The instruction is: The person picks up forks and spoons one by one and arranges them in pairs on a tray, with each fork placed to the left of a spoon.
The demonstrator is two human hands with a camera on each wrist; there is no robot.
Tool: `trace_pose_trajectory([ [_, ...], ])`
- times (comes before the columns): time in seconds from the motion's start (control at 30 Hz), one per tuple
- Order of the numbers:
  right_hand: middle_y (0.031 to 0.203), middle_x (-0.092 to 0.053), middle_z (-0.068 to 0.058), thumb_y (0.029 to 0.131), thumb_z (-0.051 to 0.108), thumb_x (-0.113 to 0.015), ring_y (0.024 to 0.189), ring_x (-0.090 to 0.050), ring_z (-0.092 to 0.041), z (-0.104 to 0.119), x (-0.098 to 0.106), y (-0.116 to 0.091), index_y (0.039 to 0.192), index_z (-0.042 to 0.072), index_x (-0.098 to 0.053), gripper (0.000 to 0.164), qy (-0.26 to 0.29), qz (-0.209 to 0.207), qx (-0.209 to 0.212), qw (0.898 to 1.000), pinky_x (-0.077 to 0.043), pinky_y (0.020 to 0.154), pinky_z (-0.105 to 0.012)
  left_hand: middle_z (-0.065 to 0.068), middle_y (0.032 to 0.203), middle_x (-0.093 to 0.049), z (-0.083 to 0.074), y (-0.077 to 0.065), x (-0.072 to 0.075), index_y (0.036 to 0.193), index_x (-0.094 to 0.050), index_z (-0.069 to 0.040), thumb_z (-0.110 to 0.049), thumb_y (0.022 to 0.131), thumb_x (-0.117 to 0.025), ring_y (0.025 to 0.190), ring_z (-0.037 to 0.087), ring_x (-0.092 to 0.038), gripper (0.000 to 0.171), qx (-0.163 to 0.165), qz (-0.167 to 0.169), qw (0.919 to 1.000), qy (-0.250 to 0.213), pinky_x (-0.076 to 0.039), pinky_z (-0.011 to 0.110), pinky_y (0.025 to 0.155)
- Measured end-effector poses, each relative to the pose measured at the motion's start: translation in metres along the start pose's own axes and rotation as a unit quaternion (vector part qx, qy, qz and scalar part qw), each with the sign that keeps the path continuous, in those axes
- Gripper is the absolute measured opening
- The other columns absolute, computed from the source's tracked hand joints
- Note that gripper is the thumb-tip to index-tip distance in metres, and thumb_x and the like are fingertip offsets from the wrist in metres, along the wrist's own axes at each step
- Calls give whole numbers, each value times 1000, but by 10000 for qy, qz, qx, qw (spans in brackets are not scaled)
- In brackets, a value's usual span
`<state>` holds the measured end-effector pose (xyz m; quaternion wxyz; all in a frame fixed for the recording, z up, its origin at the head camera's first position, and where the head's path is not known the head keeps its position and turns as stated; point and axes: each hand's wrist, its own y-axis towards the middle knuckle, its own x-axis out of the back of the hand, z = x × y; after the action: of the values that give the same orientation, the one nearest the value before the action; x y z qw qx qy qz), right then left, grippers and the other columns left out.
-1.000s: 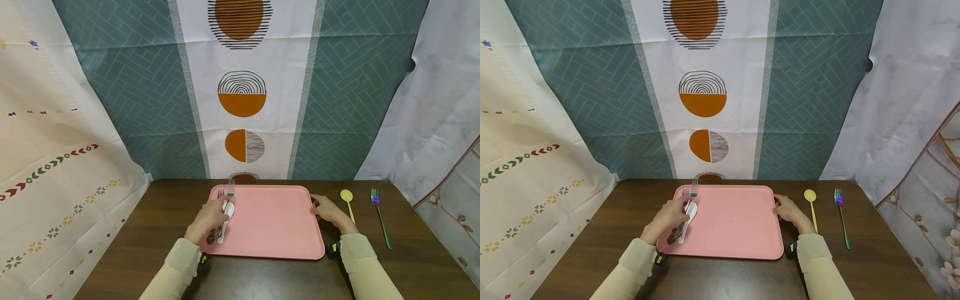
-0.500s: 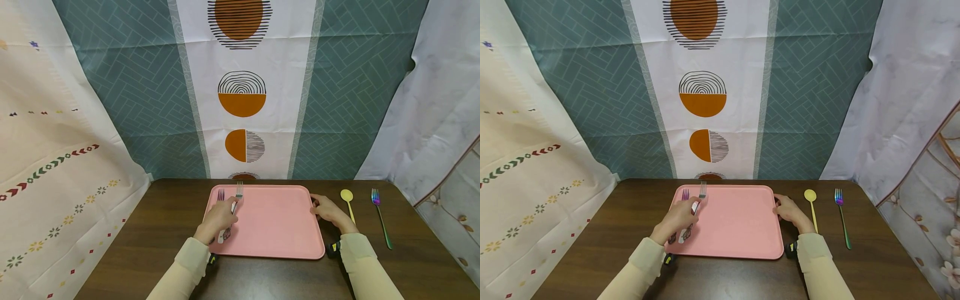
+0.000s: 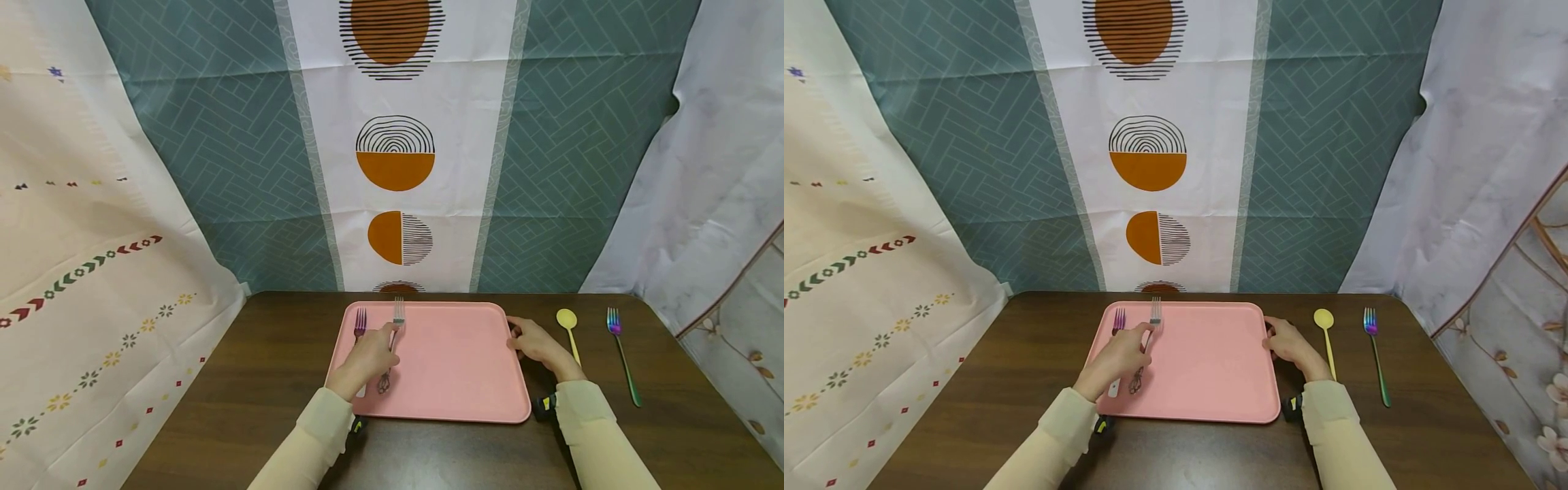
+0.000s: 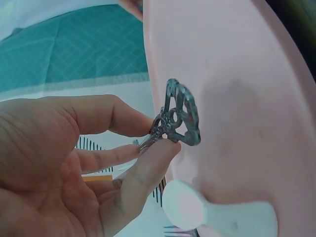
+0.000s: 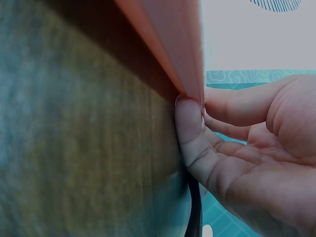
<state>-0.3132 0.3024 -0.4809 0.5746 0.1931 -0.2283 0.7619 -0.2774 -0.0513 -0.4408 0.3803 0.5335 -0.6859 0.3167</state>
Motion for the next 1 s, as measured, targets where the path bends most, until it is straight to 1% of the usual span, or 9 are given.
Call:
trace_pose_trajectory([
  [0.07, 89, -51, -14, 91, -8, -56, 74, -56, -23, 0, 0, 0, 153, -19, -27, 69, 10, 9, -14, 10000, -57, 65, -35, 3, 65, -57, -2, 1, -2, 143, -58, -6, -4, 83, -76, 55, 16, -42, 63, -94, -51, 9998, 140, -37, 33, 54],
  [0.17, 89, -51, -14, 92, -7, -56, 75, -56, -23, 0, 0, 0, 153, -19, -27, 69, -3, 23, -30, 10000, -57, 65, -34, 9, 81, -68, -3, 2, -5, 141, -59, -5, -6, 81, -78, 65, 20, -50, 62, -157, -70, 9995, 261, -43, 36, 60],
  [0.23, 89, -51, -14, 92, -7, -56, 75, -56, -23, 1, 0, 0, 153, -19, -28, 68, -6, 17, -30, 10000, -57, 65, -34, 12, 88, -71, -4, 3, -7, 140, -60, -5, -5, 81, -78, 68, 22, -53, 62, -161, -58, 9996, 244, -45, 38, 62],
  [0.3, 89, -51, -14, 92, -7, -56, 75, -56, -23, 1, 0, 0, 153, -18, -29, 68, 8, -3, -37, 10000, -57, 65, -34, 15, 91, -72, -4, 3, -8, 140, -59, -4, -4, 81, -77, 68, 22, -54, 61, -161, -11, 9998, 147, -45, 38, 61],
  [0.4, 89, -51, -15, 91, -7, -56, 74, -57, -23, 1, -1, -1, 153, -19, -28, 69, 5, 0, -16, 10000, -57, 65, -35, 17, 90, -71, -5, 3, -9, 140, -59, -3, -2, 82, -77, 64, 22, -54, 61, -175, 51, 9998, 4, -44, 36, 57],
  [0.53, 89, -52, -15, 91, -7, -56, 75, -57, -23, 1, -1, -1, 153, -18, -28, 69, 42, 2, -74, 10000, -57, 65, -34, 17, 90, -70, -5, 3, -12, 141, -58, -2, -1, 81, -77, 64, 22, -54, 62, -197, 73, 9998, -65, -43, 34, 56],
  [0.87, 89, -51, -14, 92, -7, -55, 75, -57, -23, 1, -1, 0, 153, -18, -28, 68, 44, -9, -91, 9999, -56, 65, -35, 22, 102, -71, -6, 6, -21, 137, -62, -2, -1, 80, -78, 75, 24, -58, 60, -176, 40, 9998, 63, -50, 38, 63],
  [0.93, 89, -52, -14, 92, -7, -55, 74, -57, -23, 1, -1, 0, 153, -18, -28, 68, 19, -17, -70, 10000, -56, 65, -35, 20, 100, -71, -7, 7, -22, 137, -62, -1, -1, 80, -77, 74, 24, -58, 59, -196, 58, 9997, 103, -50, 38, 63],
  [1.0, 89, -52, -15, 92, -7, -55, 74, -57, -23, 1, 0, 0, 153, -18, -28, 68, 10, -6, -45, 10000, -56, 65, -35, 17, 91, -70, -9, 7, -23, 138, -62, -1, -1, 81, -76, 71, 23, -57, 58, -202, 108, 9997, 96, -49, 35, 60],
])
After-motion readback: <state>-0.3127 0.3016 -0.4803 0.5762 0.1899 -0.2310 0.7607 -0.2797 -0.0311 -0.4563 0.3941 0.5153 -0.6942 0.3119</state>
